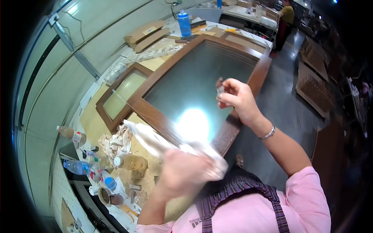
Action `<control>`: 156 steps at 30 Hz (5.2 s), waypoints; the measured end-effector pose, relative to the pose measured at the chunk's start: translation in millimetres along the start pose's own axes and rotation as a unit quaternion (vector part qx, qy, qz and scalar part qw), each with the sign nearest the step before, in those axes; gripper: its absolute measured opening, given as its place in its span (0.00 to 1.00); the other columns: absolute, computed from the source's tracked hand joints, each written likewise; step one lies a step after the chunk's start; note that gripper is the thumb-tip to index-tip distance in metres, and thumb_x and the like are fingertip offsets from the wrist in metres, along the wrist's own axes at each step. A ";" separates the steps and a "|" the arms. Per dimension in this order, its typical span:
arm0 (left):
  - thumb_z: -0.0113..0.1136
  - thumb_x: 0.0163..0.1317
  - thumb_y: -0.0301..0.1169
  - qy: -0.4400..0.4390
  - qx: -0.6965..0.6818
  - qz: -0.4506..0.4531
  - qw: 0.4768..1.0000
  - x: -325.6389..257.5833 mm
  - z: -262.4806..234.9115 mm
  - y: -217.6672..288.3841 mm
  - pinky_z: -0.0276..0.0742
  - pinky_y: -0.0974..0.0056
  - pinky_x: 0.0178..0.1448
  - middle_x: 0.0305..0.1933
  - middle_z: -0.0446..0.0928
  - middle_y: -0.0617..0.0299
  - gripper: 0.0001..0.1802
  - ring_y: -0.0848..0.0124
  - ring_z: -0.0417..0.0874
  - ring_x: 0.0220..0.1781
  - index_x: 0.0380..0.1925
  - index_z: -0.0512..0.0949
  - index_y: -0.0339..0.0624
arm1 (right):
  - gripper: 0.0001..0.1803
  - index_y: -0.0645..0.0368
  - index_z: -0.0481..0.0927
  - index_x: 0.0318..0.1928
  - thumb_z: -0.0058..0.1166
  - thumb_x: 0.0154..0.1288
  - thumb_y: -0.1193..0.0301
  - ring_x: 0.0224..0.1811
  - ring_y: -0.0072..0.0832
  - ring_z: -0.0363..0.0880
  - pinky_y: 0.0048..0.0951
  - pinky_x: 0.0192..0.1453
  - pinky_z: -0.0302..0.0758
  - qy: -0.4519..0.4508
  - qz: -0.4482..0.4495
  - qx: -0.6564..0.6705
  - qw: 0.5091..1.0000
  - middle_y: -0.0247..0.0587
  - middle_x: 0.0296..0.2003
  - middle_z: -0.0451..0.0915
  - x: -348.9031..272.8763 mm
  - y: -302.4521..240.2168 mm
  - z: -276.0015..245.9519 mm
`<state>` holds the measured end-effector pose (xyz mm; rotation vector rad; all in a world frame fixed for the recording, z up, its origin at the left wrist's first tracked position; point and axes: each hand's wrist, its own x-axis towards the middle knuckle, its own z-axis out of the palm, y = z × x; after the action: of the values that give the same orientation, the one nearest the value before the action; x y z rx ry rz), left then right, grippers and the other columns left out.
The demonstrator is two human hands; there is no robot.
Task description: The person pours liquid onto a cloth and wipes the glass and wooden frame of a cabinet door. They then use a small wooden block and the cloth to clean the corners and edges of the glass before picking up the door and placing it aside.
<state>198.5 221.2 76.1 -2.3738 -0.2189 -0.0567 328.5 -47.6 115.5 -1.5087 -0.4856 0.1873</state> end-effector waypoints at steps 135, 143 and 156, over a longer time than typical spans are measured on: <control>0.66 0.50 0.20 0.103 -0.484 -0.428 0.756 -30.1 -197.1 61.2 0.77 0.58 0.52 0.46 0.82 0.58 0.19 0.60 0.81 0.45 0.45 0.85 0.43 | 0.29 0.59 0.67 0.53 0.64 0.62 0.55 0.54 0.44 0.78 0.44 0.63 0.71 -0.066 -0.248 -0.020 0.966 0.50 0.41 0.86 108.2 101.7 -298.2; 0.68 0.49 0.20 0.029 -0.429 -0.424 0.797 -36.0 -214.2 106.4 0.75 0.57 0.55 0.48 0.81 0.52 0.14 0.55 0.80 0.48 0.39 0.85 0.37 | 0.31 0.62 0.67 0.52 0.62 0.62 0.52 0.55 0.45 0.78 0.44 0.64 0.70 -0.058 -0.256 -0.031 0.964 0.50 0.41 0.85 112.7 110.0 -308.2; 0.69 0.48 0.19 -0.091 -0.633 -0.463 0.614 3.2 -224.3 111.3 0.69 0.69 0.58 0.44 0.73 0.61 0.15 0.70 0.76 0.50 0.37 0.76 0.38 | 0.27 0.60 0.66 0.55 0.59 0.61 0.60 0.58 0.47 0.77 0.44 0.66 0.69 -0.084 -0.267 -0.034 0.959 0.53 0.43 0.85 113.6 106.4 -307.8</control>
<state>226.0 -11.8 163.6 -3.2296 -2.1116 -0.6534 577.2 -272.9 36.2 -1.3799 -1.0246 -0.1271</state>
